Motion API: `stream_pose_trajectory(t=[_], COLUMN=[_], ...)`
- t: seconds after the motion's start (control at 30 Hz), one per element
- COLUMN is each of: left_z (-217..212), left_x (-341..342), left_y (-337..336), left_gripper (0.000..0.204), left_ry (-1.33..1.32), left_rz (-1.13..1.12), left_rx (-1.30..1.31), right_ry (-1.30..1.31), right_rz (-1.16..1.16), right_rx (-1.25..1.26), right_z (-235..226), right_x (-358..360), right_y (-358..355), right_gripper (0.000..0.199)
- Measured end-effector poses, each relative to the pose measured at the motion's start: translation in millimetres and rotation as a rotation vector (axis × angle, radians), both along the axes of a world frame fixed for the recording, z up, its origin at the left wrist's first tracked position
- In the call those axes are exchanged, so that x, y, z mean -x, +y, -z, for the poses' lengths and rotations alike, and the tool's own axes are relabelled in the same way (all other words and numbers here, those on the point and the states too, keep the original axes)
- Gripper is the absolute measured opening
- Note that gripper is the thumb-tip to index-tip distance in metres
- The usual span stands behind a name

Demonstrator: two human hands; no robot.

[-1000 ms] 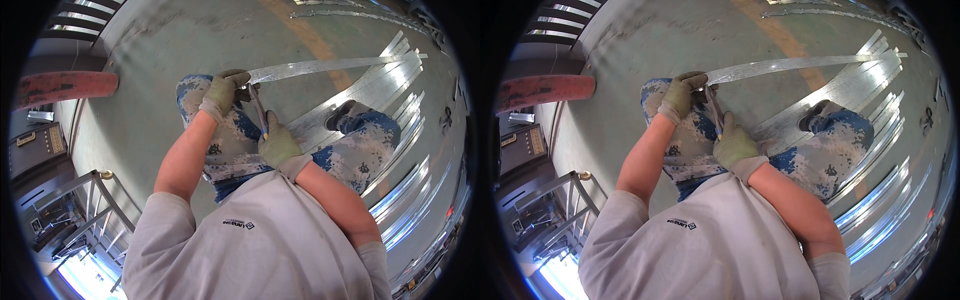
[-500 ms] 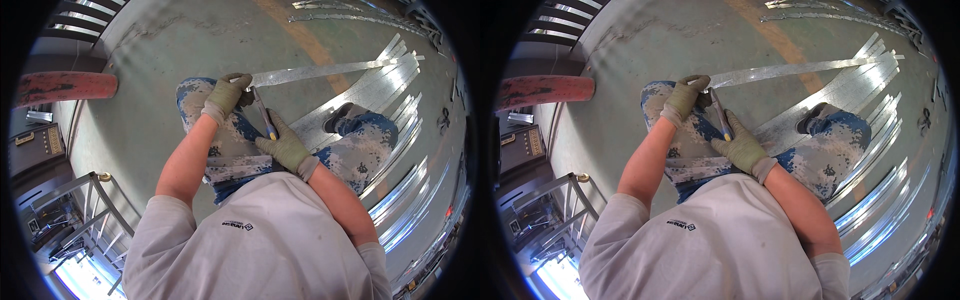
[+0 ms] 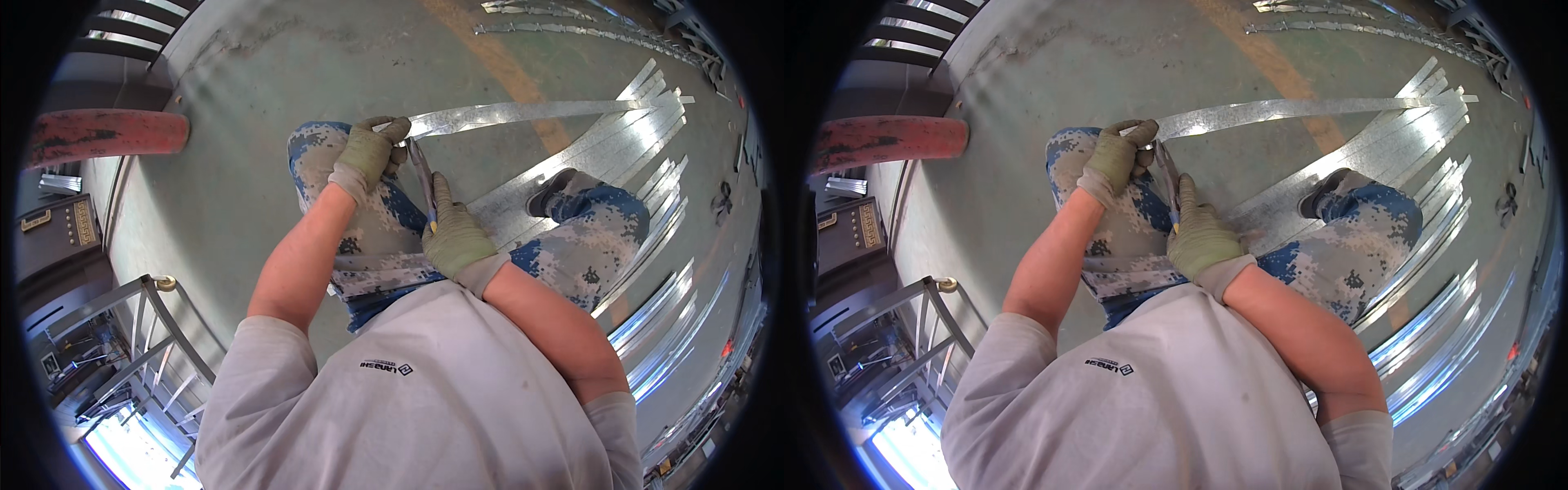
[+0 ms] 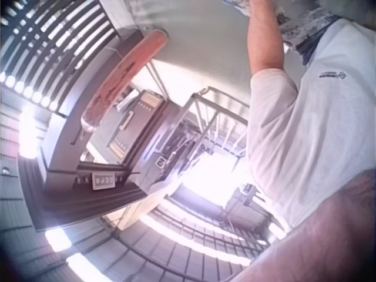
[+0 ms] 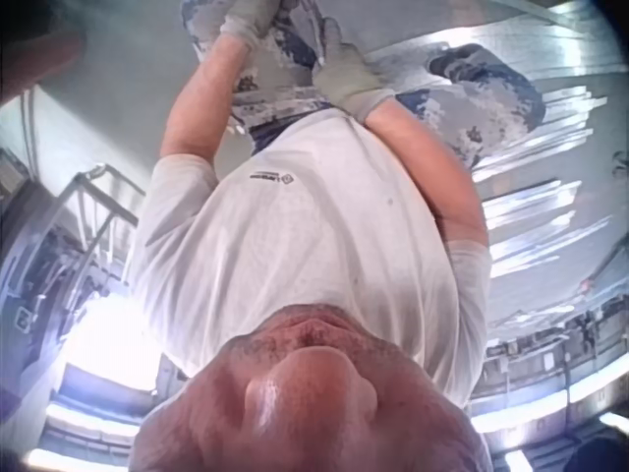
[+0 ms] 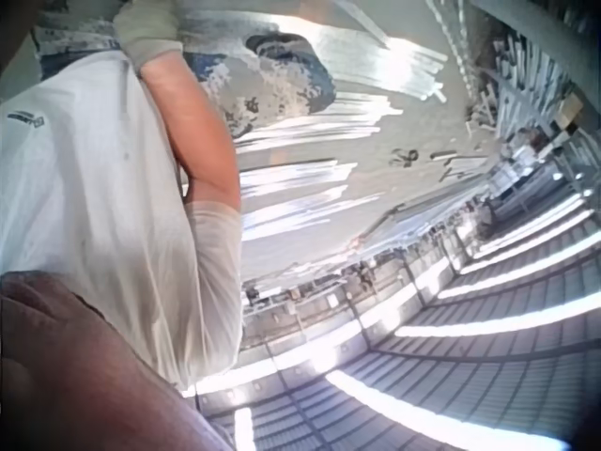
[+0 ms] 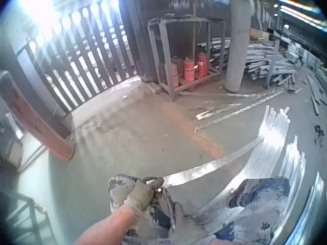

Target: The person sits on the floor and uses tin snips to cut a long metal strip into smaller segments. They repeatedly position the snips along the strip, cut, and reposition to continue cutting.

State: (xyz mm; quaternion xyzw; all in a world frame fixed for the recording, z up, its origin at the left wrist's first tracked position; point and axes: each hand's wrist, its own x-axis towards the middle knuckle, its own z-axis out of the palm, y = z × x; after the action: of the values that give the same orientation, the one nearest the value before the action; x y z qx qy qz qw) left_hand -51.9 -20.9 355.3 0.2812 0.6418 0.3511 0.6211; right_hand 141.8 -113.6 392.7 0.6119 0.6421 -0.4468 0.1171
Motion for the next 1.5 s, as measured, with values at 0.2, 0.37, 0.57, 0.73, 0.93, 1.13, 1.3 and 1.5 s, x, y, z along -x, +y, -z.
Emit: stream_pose_trajectory(t=[0.2, 0.37, 0.57, 0.73, 0.93, 1.13, 1.3, 1.5], left_z=[-3.8, -9.1, -12.8, -10.8, -12.2, -12.6, -9.0, 3.1], left_x=[-5.4, -6.6, -4.8, -4.6, -5.6, -6.1, -6.1, 0.4], left_y=[1.5, 4.4, 2.9, 3.4, 2.2, 0.6, -0.8, 1.1], left_gripper=[0.046, 0.045, 0.045, 0.049, 0.053, 0.054, 0.055, 0.053], left_ry=[0.04, 0.054, -0.027, -0.024, -0.003, 0.018, -0.005, -0.019], left_rz=[-0.032, 0.05, 0.036, 0.069, 0.05, 0.044, 0.013, 0.002], left_rx=[-0.015, 0.006, 0.0, -0.01, -0.01, -0.036, -0.029, -0.037], right_ry=[-0.084, 0.034, 0.16, 0.235, 0.302, 0.563, 0.159, 0.025], right_rz=[0.023, 0.086, 0.12, 0.165, 0.099, 0.202, 0.066, 0.019], right_rx=[0.03, 0.015, -0.109, -0.144, -0.166, -0.063, -0.022, 0.033], right_z=[-11.4, 11.6, 24.7, 29.0, 19.4, 15.9, -0.2, -17.0], right_x=[11.8, -1.9, -28.6, -29.2, -32.3, -36.8, -16.3, -3.0], right_y=[2.9, -3.3, -0.2, -6.8, -0.2, 2.1, 6.8, 10.6], right_gripper=[0.099, 0.098, 0.09, 0.085, 0.09, 0.097, 0.098, 0.099])
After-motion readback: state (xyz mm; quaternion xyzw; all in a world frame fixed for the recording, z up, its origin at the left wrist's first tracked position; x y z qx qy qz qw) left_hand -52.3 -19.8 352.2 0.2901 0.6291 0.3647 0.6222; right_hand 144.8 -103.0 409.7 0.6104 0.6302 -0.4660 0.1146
